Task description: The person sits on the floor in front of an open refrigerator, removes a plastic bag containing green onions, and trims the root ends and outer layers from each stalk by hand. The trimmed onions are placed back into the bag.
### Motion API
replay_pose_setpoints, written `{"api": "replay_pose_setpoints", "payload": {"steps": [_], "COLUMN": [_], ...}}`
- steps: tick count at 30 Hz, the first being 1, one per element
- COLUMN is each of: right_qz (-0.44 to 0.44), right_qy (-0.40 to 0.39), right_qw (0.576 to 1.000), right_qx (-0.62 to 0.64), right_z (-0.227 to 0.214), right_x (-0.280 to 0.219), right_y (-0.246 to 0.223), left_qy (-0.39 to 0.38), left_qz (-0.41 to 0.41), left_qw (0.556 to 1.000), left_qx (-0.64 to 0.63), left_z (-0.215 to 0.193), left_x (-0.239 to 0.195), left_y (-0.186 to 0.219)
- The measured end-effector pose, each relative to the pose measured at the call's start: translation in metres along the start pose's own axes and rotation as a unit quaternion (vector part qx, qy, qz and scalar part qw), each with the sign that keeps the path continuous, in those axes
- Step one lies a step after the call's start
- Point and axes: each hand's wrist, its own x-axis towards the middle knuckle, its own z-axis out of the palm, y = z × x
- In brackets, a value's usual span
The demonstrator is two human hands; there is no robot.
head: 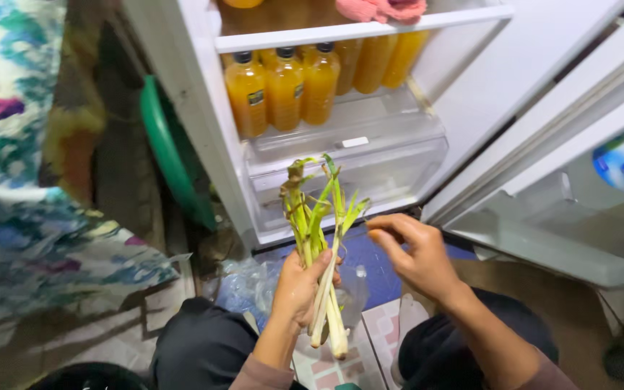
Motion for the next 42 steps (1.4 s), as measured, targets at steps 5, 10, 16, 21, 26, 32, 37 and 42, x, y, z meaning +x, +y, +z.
{"api": "replay_pose_setpoints", "payload": {"steps": [5, 10, 16, 21, 26, 32, 37, 42], "right_qz": [0.18, 0.07, 0.154, 0.207, 0.087, 0.057, 0.0, 0.102], "right_qy": [-0.065, -0.024, -0.011, -0.037, -0.111, -0.206, -0.405, -0.459], "right_qw": [0.981, 0.994, 0.981, 0.941, 0.982, 0.974, 0.906, 0.822], "right_qx": [0.014, -0.076, 0.121, 0.265, 0.129, 0.068, 0.122, 0.323], "right_z": [0.021, 0.006, -0.002, 0.002, 0.012, 0.02, -0.009, -0.035], "right_x": [0.011, 0.021, 0.007, 0.0, -0.005, 0.001, 0.0, -0.014], "right_y": [0.016, 0.031, 0.053, 0.07, 0.065, 0.046, 0.024, 0.015], "left_qy": [-0.019, -0.034, -0.078, -0.065, -0.026, -0.004, 0.043, 0.115], "left_qz": [-0.004, -0.05, -0.131, -0.111, -0.088, -0.102, -0.066, -0.016], "left_qw": [1.0, 0.998, 0.987, 0.989, 0.99, 0.978, 0.964, 0.965], "left_qx": [0.023, -0.004, -0.054, -0.071, -0.111, -0.18, -0.255, -0.233], "left_z": [0.016, 0.025, 0.051, 0.054, 0.039, 0.007, -0.018, -0.036], "left_x": [0.017, 0.022, 0.015, 0.013, 0.023, 0.039, 0.062, 0.061], "left_y": [-0.016, -0.01, 0.004, 0.002, -0.013, -0.027, -0.027, -0.011]}}
